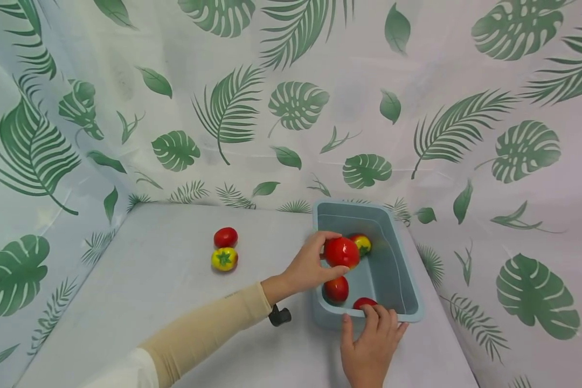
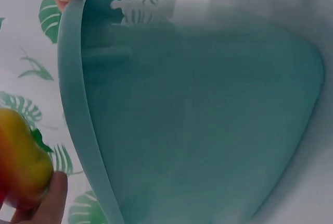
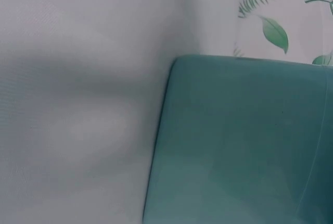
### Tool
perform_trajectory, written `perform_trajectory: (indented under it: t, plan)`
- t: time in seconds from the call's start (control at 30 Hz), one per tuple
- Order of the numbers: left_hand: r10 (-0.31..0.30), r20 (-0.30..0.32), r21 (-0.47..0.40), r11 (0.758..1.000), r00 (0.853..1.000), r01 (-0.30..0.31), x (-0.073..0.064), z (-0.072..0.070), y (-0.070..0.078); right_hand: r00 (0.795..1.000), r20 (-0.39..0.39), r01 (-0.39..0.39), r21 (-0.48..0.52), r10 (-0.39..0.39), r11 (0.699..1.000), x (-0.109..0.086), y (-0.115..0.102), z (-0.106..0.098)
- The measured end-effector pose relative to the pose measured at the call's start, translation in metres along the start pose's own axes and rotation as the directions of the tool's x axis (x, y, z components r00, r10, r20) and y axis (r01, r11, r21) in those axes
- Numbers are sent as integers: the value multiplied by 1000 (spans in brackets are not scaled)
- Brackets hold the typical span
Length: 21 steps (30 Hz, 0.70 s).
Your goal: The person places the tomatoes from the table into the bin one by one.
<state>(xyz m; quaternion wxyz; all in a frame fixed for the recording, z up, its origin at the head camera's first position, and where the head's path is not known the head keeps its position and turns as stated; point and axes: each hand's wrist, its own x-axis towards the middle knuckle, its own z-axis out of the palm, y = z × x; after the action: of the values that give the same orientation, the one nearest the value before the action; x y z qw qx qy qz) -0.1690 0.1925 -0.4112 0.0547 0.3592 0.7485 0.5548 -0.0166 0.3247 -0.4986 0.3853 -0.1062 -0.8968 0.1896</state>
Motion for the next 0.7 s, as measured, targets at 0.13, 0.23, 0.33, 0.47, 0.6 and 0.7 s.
perform_trajectory:
  t: [0.13,0.23,0.33,0.47,0.6,0.7]
  plan:
    - [-15,67,-9,1000,998,16,-1,6,4,1000,1,8,3,-8,1000,0,1,2]
    - [-22,140,30,999,990,18,-1,8,7,1000,0,12,12,-12,1000,1,1,2]
    - [-25,192,91,996,981,7,-1,10,7,1000,-6,19,25,-19,1000,2,2,2]
    - [-32,229,147,989,973,-2,-2,12,4,999,-20,33,37,-32,999,3,3,3]
    - [-36,246,163,987,969,-5,-4,12,1,999,-32,42,43,-41,998,3,4,3]
    - [-28,240,141,990,970,-7,-6,9,0,998,-38,44,45,-42,998,3,4,4]
